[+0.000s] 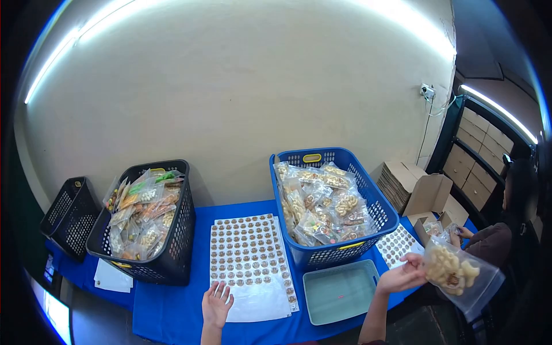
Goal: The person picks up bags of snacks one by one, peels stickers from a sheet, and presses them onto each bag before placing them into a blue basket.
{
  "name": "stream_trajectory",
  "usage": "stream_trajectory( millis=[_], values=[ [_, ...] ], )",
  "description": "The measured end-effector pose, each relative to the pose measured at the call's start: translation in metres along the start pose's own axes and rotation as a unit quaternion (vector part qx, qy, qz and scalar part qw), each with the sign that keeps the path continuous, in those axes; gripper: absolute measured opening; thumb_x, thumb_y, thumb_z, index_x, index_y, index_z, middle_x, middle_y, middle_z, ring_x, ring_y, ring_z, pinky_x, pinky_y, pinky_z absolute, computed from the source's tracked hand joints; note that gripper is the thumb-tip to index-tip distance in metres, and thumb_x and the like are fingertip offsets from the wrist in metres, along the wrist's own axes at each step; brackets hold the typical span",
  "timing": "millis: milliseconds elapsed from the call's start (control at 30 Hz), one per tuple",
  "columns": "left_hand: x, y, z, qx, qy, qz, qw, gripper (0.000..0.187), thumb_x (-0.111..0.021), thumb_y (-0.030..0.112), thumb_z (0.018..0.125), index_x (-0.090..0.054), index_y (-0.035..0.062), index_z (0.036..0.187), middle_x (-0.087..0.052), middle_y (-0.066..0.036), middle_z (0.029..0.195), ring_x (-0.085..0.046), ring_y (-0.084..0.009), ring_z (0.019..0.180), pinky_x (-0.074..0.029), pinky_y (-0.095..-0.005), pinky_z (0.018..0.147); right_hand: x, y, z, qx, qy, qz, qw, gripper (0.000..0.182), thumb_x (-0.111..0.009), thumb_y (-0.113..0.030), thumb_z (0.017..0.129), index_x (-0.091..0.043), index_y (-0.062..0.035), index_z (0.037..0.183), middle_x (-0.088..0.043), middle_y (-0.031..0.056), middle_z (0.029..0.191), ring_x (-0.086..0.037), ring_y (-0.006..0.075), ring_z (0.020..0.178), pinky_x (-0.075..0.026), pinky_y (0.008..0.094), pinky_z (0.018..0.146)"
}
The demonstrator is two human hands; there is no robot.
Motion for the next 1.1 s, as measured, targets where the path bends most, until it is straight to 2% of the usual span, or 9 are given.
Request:
stream_trajectory(
  millis=[100,167,233,333,500,667,767,900,1100],
  values=[
    [0.010,0.001,-0.005,-0.010,0.041,-0.015,0.999,0.028,-0.046,0.023,0.082,-0.045,0.0078,0.106,-0.048,-0.003,0.100,-0.048,-0.0176,0.094,-0.042,-0.0340,0.079,-0.005,0.057,-0.028,-0.058,-0.123,-0.150,0.979,0.030,-0.029,-0.027,0.094,-0.038,-0.0022,0.080,-0.044,0.0073,0.067,-0.042,0.0139,0.059,-0.038,0.0257,0.055],
    [0.018,-0.001,-0.006,-0.009,0.051,-0.038,0.998,0.026,-0.047,0.021,0.081,-0.046,0.0081,0.104,-0.048,-0.003,0.098,-0.048,-0.0173,0.093,-0.042,-0.0336,0.078,-0.014,0.108,-0.064,-0.307,-0.246,-0.182,0.901,0.028,-0.035,-0.028,0.093,-0.045,-0.0029,0.090,-0.051,0.0056,0.068,-0.046,0.0102,0.058,-0.038,0.0224,0.054],
    [0.016,-0.002,-0.010,-0.007,0.062,-0.034,0.997,0.024,-0.048,0.019,0.081,-0.046,0.0080,0.102,-0.047,-0.003,0.095,-0.048,-0.0163,0.090,-0.042,-0.0325,0.076,-0.002,0.118,-0.102,-0.536,-0.217,-0.081,0.812,0.034,-0.037,-0.030,0.092,-0.041,-0.0025,0.111,-0.057,0.0077,0.072,-0.050,0.0090,0.057,-0.039,0.0217,0.054],
    [0.023,0.002,-0.008,-0.044,0.079,0.029,0.995,0.022,-0.049,0.018,0.081,-0.046,0.0078,0.101,-0.047,-0.002,0.092,-0.047,-0.0149,0.085,-0.042,-0.0308,0.074,-0.001,0.092,-0.110,-0.440,-0.279,-0.147,0.840,0.041,-0.037,-0.029,0.092,-0.032,-0.0011,0.121,-0.059,0.0090,0.075,-0.051,0.0097,0.051,-0.041,0.0210,0.053],
    [0.008,0.025,-0.011,-0.158,0.063,0.209,0.963,0.012,-0.048,0.006,0.083,-0.048,0.0054,0.095,-0.049,-0.003,0.084,-0.048,-0.0117,0.074,-0.041,-0.0229,0.070,0.024,0.077,-0.121,-0.527,-0.240,-0.078,0.811,0.041,-0.036,-0.029,0.092,-0.029,-0.0047,0.125,-0.057,0.0093,0.080,-0.052,0.0100,0.056,-0.042,0.0217,0.056],
    [-0.087,0.150,-0.018,-0.465,0.021,0.458,0.758,0.005,-0.045,0.004,0.084,-0.048,0.0017,0.081,-0.048,-0.004,0.073,-0.043,-0.0084,0.067,-0.035,-0.0200,0.060,0.056,0.054,-0.106,-0.548,-0.136,-0.103,0.819,0.036,-0.040,-0.021,0.090,-0.034,-0.0047,0.122,-0.054,0.0078,0.089,-0.048,0.0095,0.063,-0.039,0.0220,0.063],
    [-0.111,0.214,-0.019,-0.543,0.079,0.329,0.769,0.009,-0.045,0.009,0.085,-0.049,0.0023,0.082,-0.048,-0.001,0.075,-0.045,-0.0084,0.069,-0.037,-0.0210,0.067,0.084,0.052,-0.106,-0.546,-0.051,-0.121,0.827,0.031,-0.042,-0.019,0.089,-0.039,-0.0057,0.117,-0.050,0.0047,0.089,-0.044,0.0087,0.066,-0.036,0.0213,0.065],
    [-0.144,0.248,0.035,-0.625,0.012,0.420,0.658,0.010,-0.047,0.008,0.082,-0.051,0.0011,0.088,-0.050,-0.004,0.072,-0.050,-0.0092,0.066,-0.042,-0.0223,0.064,0.098,0.055,-0.111,-0.555,-0.054,-0.113,0.823,0.026,-0.043,-0.017,0.088,-0.044,-0.0062,0.111,-0.048,0.0022,0.086,-0.041,0.0088,0.067,-0.034,0.0207,0.064],
    [-0.023,0.277,0.240,-0.352,0.103,0.856,0.364,0.028,-0.048,0.008,0.078,-0.054,0.0082,0.106,-0.057,-0.015,0.104,-0.056,-0.0286,0.094,-0.045,-0.0347,0.077,0.097,0.050,-0.088,-0.533,-0.061,-0.090,0.839,0.017,-0.050,-0.011,0.082,-0.051,-0.0044,0.098,-0.052,0.0031,0.077,-0.045,0.0122,0.062,-0.038,0.0242,0.057]
  ],
)
Point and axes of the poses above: each hand's wrist, its own z-axis towards the middle knuckle, its own x-axis out of the back of the hand, y = z × x, the point moved 7 cm from there along z, towards the middle knuckle
